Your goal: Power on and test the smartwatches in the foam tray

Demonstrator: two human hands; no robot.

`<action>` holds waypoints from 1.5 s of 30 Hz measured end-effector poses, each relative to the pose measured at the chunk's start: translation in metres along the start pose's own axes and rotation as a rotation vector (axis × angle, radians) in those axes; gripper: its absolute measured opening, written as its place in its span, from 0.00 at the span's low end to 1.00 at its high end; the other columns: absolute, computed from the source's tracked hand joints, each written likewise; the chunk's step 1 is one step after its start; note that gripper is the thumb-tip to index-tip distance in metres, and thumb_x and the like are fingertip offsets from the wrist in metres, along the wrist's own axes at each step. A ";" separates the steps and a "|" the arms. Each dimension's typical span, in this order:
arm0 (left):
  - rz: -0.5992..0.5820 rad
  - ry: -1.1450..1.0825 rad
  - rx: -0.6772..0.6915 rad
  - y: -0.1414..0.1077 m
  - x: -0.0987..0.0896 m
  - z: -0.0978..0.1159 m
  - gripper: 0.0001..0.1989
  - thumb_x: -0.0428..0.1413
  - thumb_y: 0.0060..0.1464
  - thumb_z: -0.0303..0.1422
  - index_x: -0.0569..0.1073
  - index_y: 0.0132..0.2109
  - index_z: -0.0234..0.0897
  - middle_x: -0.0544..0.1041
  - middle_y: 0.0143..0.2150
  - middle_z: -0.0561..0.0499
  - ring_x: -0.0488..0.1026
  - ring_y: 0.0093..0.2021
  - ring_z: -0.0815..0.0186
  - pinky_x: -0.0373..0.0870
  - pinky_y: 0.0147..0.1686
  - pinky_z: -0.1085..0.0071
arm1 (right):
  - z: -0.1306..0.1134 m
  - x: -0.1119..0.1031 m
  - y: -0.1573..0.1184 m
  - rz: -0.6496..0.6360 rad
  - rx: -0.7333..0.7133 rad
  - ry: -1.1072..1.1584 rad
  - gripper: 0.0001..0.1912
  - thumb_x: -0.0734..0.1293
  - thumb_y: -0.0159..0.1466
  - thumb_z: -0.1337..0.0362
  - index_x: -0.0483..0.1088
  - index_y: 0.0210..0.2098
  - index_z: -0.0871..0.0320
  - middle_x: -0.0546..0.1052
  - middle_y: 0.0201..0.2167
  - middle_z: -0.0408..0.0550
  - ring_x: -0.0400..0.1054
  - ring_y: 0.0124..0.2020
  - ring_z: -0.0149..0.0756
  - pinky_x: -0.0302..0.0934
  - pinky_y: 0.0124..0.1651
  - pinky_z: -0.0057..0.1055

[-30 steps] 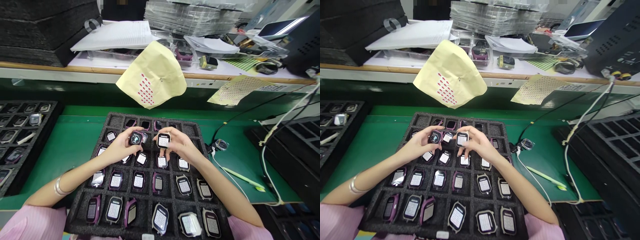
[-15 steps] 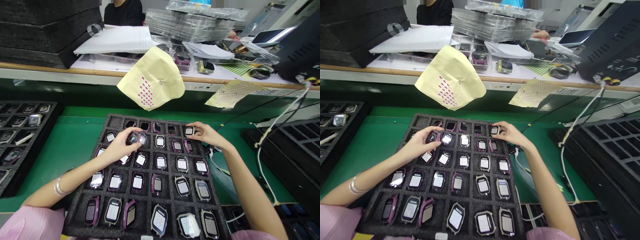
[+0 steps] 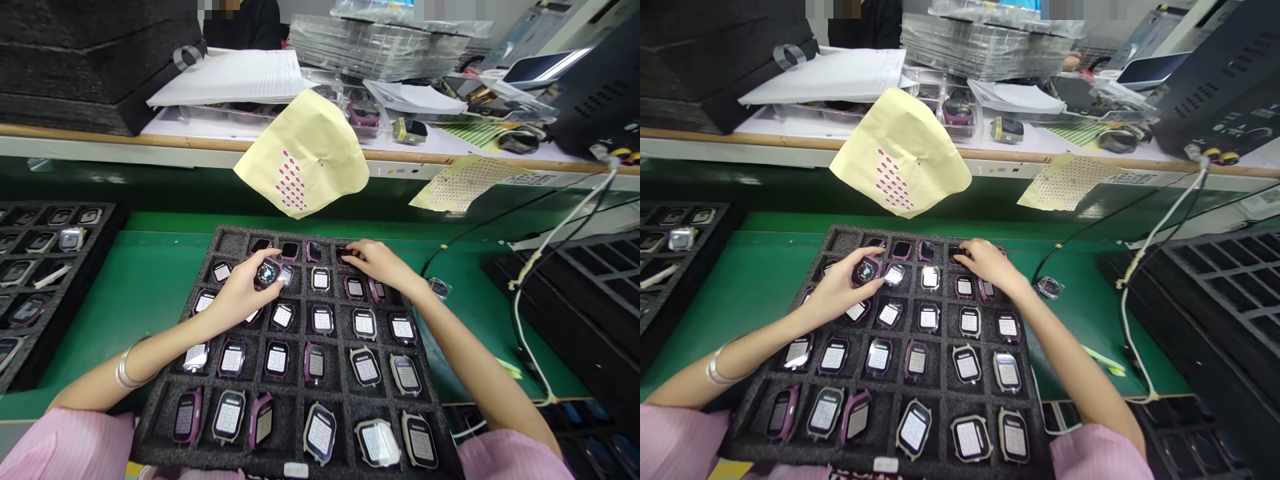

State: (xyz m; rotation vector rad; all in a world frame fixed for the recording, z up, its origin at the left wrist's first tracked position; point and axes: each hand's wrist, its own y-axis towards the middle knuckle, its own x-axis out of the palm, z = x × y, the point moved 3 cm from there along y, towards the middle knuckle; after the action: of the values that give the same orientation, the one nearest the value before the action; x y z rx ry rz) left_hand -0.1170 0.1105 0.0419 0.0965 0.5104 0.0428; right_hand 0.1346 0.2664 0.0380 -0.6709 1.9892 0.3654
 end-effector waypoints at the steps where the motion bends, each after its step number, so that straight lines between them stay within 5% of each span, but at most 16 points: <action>1: 0.023 0.041 0.030 -0.001 -0.001 0.001 0.25 0.56 0.54 0.31 0.65 0.59 0.38 0.73 0.56 0.45 0.71 0.54 0.56 0.65 0.56 0.60 | 0.001 0.010 0.005 0.039 0.034 0.011 0.14 0.66 0.61 0.55 0.75 0.29 0.58 0.77 0.29 0.55 0.71 0.35 0.50 0.62 0.42 0.40; 6: 0.065 0.109 0.111 -0.004 -0.002 0.006 0.26 0.55 0.56 0.32 0.62 0.61 0.38 0.69 0.61 0.43 0.66 0.61 0.56 0.61 0.61 0.59 | 0.009 0.025 0.008 0.134 0.102 0.194 0.22 0.69 0.57 0.47 0.74 0.33 0.62 0.75 0.24 0.52 0.70 0.28 0.45 0.64 0.34 0.40; 10: 0.042 0.104 0.103 -0.001 0.000 0.007 0.25 0.54 0.56 0.31 0.63 0.61 0.35 0.68 0.62 0.41 0.65 0.62 0.55 0.58 0.63 0.58 | -0.015 0.009 -0.004 0.144 0.027 0.458 0.22 0.66 0.61 0.45 0.73 0.39 0.59 0.77 0.43 0.55 0.73 0.43 0.46 0.67 0.46 0.40; 14: 0.035 0.084 0.109 -0.001 0.001 0.009 0.25 0.53 0.56 0.30 0.62 0.60 0.36 0.69 0.61 0.42 0.65 0.61 0.57 0.60 0.62 0.59 | -0.057 0.009 -0.014 -0.024 0.042 1.168 0.13 0.67 0.64 0.55 0.68 0.44 0.56 0.77 0.48 0.55 0.74 0.46 0.45 0.65 0.53 0.47; 17: 0.023 0.040 0.087 0.000 0.001 0.007 0.25 0.54 0.55 0.30 0.62 0.60 0.37 0.70 0.60 0.43 0.66 0.61 0.56 0.60 0.61 0.59 | -0.079 0.019 -0.020 -0.198 0.120 1.415 0.17 0.70 0.63 0.60 0.67 0.50 0.57 0.79 0.45 0.56 0.76 0.44 0.45 0.65 0.55 0.49; 26: -0.023 -0.083 -0.038 0.004 0.001 0.001 0.24 0.55 0.54 0.31 0.65 0.58 0.34 0.71 0.59 0.43 0.67 0.60 0.55 0.61 0.60 0.61 | -0.086 0.035 -0.031 -0.383 0.122 1.490 0.27 0.71 0.63 0.64 0.63 0.60 0.55 0.76 0.51 0.54 0.73 0.50 0.45 0.60 0.59 0.51; 32: -0.075 -0.110 -0.006 0.001 0.003 0.003 0.23 0.54 0.54 0.31 0.65 0.58 0.34 0.73 0.56 0.44 0.70 0.56 0.56 0.63 0.57 0.62 | -0.078 0.043 -0.029 -0.359 0.013 1.393 0.21 0.74 0.58 0.66 0.73 0.51 0.56 0.80 0.44 0.52 0.76 0.44 0.42 0.66 0.53 0.40; 45: -0.067 -0.112 0.048 -0.002 0.007 0.004 0.24 0.54 0.55 0.29 0.63 0.59 0.36 0.73 0.55 0.45 0.71 0.54 0.58 0.66 0.55 0.64 | -0.084 0.045 -0.032 -0.499 -0.058 1.563 0.20 0.71 0.63 0.65 0.71 0.54 0.56 0.78 0.45 0.53 0.76 0.43 0.42 0.69 0.46 0.36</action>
State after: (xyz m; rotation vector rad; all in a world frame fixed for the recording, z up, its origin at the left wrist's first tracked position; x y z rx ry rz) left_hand -0.1084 0.1090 0.0416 0.1280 0.4021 -0.0398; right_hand 0.0772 0.1836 0.0403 -1.7771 3.0288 -0.6432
